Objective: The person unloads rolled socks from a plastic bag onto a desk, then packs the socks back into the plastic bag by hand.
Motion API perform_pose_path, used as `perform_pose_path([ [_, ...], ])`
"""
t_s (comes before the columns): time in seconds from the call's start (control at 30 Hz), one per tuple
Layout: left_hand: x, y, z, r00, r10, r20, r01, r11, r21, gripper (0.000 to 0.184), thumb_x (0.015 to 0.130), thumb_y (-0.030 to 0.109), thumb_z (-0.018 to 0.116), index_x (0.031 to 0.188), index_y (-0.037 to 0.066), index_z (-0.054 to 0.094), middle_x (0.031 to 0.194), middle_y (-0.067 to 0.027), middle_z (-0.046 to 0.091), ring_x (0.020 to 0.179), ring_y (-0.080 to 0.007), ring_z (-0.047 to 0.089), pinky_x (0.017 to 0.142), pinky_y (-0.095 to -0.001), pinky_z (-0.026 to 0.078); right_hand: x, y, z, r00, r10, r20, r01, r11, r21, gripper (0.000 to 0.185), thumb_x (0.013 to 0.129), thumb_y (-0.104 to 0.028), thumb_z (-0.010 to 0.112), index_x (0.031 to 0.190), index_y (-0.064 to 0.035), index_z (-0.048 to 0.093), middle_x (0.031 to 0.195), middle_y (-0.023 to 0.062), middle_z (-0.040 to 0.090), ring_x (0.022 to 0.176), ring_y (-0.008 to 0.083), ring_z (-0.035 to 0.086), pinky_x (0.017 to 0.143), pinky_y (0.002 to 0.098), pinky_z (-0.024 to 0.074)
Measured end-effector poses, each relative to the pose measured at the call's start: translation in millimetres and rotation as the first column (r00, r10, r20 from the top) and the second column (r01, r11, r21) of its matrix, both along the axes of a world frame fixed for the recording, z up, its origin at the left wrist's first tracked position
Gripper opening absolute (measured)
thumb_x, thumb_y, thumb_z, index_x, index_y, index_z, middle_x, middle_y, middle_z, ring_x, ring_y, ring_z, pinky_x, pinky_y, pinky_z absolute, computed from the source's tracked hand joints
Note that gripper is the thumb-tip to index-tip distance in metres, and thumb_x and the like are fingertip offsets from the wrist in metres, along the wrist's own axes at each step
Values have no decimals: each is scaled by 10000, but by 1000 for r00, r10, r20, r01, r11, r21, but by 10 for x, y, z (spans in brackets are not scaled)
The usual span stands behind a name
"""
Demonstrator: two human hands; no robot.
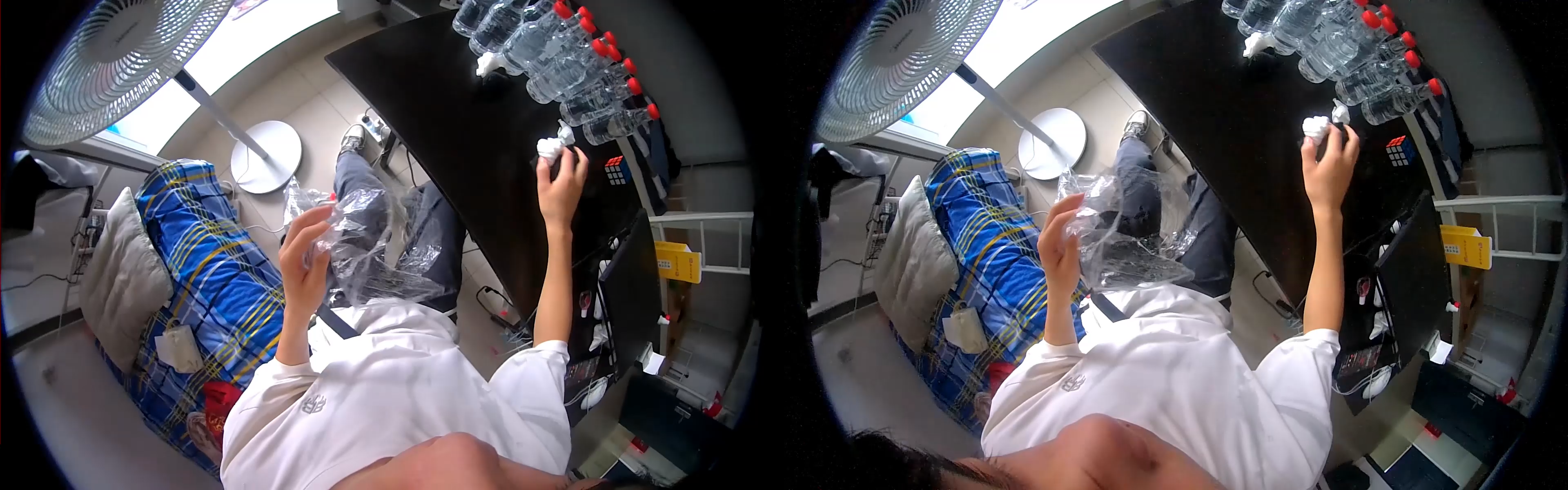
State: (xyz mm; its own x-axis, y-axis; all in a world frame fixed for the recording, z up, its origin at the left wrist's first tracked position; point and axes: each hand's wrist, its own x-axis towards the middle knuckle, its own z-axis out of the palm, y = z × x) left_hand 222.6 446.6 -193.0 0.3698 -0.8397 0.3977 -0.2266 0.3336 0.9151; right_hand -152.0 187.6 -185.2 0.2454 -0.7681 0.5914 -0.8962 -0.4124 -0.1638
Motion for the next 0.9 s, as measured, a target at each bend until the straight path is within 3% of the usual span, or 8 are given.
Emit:
perform_pose_path([
  [0.13, -27, 18, 13, 997, 35, 76, -44, 991, 125, 233, 844, -3, 618, 1059, 12, 704, 1289, -171, 676, 1219, -340, 635, 1140, -523, 356, -137, -52, -25, 680, 5, 733, -287, 922, 260, 406, 981, -321, 621, 1221, 6, 601, 1234, 163, 569, 1122, 286, 567, 983, 417, 463],
  [0.2, -42, 5, 18, 989, 65, 136, -87, 984, 158, 217, 842, -3, 619, 1039, 22, 707, 1288, -153, 682, 1214, -338, 639, 1170, -566, 302, 44, 90, 223, 315, -340, 886, -268, 864, 426, 455, 998, -408, 556, 1299, -68, 592, 1169, 77, 613, 1004, 162, 584, 826, 378, 538],
  [0.3, -11, 21, 22, 979, 92, 183, -122, 980, 156, 227, 821, -39, 605, 1022, 17, 695, 1280, -147, 685, 1199, -336, 643, 1170, -554, 302, -6, 136, 286, 156, -346, 925, -417, 826, 379, 449, 1010, -402, 558, 1308, -67, 582, 1231, 92, 595, 1074, 179, 594, 708, 369, 602],
  [0.4, -11, 34, 2, 998, 41, 46, -46, 994, 100, 243, 804, -65, 576, 1015, -4, 680, 1267, -174, 680, 1195, -325, 644, 1097, -449, 414, -88, 79, 138, 612, -238, 754, -170, 892, 420, 427, 1018, -348, 586, 1290, -20, 580, 1241, 103, 588, 1095, 201, 598, 714, 370, 598],
  [0.47, -25, 5, -16, 998, 19, 66, -23, 998, 51, 281, 796, -81, 534, 1041, -25, 660, 1259, -192, 675, 1191, -317, 643, 1019, -374, 473, -163, -31, 27, 964, 97, 248, -50, 981, -189, 339, 1021, -286, 614, 1257, -42, 608, 1114, 109, 630, 941, 149, 599, 613, 293, 529],
  [0.57, -100, -14, 15, 998, 54, 12, -55, 997, 63, 318, 800, -70, 517, 1088, -27, 646, 1269, -189, 674, 1192, -322, 642, 1030, -396, 474, 212, 423, 535, 337, -212, 917, -439, 826, 352, 411, 964, -278, 650, 1303, -51, 596, 1119, 65, 645, 884, 123, 576, 565, 283, 488],
  [0.7, -171, -59, -10, 1000, 23, 5, -23, 999, 28, 324, 808, -49, 507, 1102, -34, 643, 1278, -191, 672, 1219, -334, 627, 1052, -415, 462, 627, 906, 726, 708, 287, 645, -595, 734, 327, 485, 895, -282, 717, 1311, -52, 624, 1180, 84, 659, 1017, 179, 658, 756, 335, 553],
  [0.9, -188, -27, 106, 969, 83, 232, -95, 995, 41, 139, 889, 8, 541, 960, -32, 653, 1225, -191, 680, 1191, -349, 619, 1108, -449, 402, 1199, 1295, 737, 674, 574, 464, -738, 498, 456, 462, 813, -227, 854, 1246, -154, 708, 1223, 132, 657, 1055, 324, 702, 884, 407, 580],
])
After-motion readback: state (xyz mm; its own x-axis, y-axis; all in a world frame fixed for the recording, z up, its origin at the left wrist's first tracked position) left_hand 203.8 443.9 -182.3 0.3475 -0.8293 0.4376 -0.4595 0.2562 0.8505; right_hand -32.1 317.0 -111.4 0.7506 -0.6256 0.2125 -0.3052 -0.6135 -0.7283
